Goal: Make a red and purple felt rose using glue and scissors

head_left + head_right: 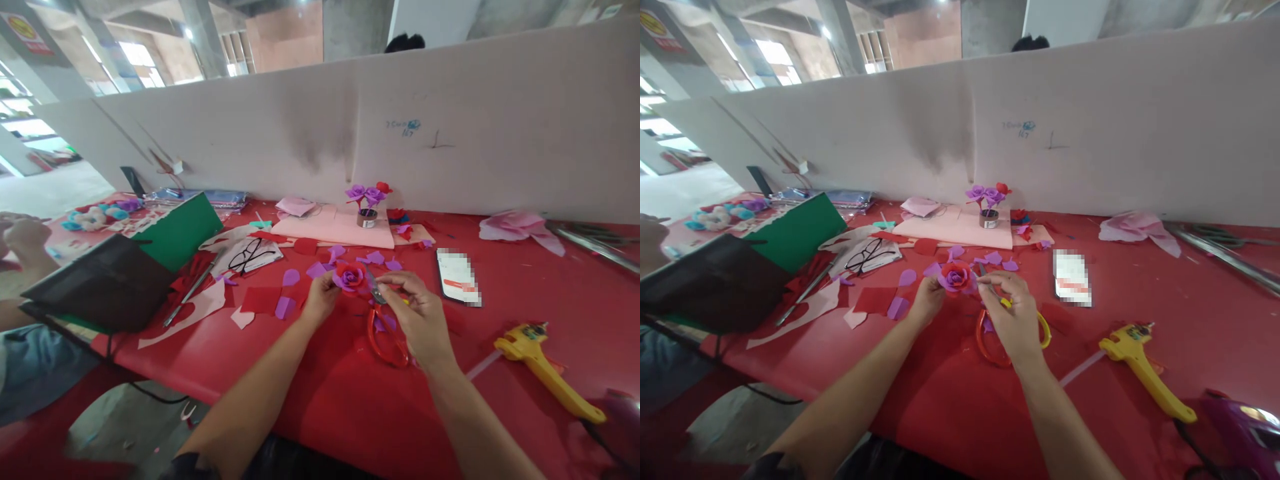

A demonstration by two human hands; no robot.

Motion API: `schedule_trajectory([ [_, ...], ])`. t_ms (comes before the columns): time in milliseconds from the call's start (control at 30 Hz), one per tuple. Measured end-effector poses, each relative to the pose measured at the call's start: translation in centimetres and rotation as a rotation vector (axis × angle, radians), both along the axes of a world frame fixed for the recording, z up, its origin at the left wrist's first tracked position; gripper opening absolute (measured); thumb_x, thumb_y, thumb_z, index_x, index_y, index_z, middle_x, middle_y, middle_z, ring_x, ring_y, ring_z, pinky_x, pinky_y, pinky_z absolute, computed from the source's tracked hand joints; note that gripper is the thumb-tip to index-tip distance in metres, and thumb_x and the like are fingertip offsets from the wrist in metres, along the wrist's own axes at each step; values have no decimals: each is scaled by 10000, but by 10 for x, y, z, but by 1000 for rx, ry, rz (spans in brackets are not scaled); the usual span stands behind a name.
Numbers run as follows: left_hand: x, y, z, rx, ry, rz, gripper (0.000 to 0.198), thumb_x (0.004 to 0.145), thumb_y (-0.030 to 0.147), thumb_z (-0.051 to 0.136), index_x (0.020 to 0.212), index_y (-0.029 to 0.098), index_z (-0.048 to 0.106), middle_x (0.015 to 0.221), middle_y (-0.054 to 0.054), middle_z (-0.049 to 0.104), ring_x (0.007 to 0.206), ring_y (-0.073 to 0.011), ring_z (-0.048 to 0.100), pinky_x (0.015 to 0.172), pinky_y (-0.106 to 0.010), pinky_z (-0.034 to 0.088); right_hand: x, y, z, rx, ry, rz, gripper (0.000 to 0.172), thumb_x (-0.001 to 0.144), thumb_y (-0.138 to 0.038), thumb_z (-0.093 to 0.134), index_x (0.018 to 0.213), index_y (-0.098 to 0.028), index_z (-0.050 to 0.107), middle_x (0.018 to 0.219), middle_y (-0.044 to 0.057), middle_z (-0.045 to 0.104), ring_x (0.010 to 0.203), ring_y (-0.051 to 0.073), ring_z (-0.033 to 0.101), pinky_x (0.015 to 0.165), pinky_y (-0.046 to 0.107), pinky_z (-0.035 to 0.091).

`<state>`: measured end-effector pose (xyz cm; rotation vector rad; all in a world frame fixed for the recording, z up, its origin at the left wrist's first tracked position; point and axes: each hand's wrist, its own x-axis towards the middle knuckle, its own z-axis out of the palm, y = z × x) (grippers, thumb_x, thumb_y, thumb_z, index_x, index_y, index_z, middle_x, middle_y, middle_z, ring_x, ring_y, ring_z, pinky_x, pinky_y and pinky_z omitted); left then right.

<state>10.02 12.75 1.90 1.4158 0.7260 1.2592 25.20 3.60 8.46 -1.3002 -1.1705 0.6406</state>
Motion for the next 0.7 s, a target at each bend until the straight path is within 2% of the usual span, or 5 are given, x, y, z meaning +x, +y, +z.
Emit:
schedule_trajectory([
  [67, 0, -1, 0, 38, 48, -6, 84, 681, 122, 629, 695, 156, 704, 743, -37, 725, 739, -171, 643, 766, -308, 508, -2, -3, 3, 63, -217, -31, 90, 795, -315, 679, 843, -282, 748, 992, 49, 651, 1026, 263, 556, 941, 458, 399],
  [167, 0, -4, 4, 98, 120, -21, 113, 712, 108, 624, 738, 155, 723, 810, -59, 739, 752, -175, 647, 771, -307, 512, -4, -5, 4, 86, -370, -73, 111, 807, -304, 664, 877, -283, 748, 1043, 60, 632, 1060, 268, 530, 954, 475, 388],
  [433, -1, -11, 11, 213, 259, -4, 229, 705, 41, 590, 790, 167, 762, 871, -80, 745, 828, -195, 664, 770, -303, 510, -5, -1, -3, 75, -501, -133, 110, 766, -284, 681, 841, -265, 759, 1004, 70, 611, 1008, 282, 506, 905, 470, 398],
  [700, 0, -10, 14, 281, 250, -40, 267, 719, 31, 536, 771, 168, 760, 834, -83, 749, 808, -200, 675, 772, -327, 527, -5, -5, 5, 91, -548, -103, 163, 758, -211, 631, 835, -273, 761, 973, 66, 617, 969, 280, 530, 862, 476, 399],
])
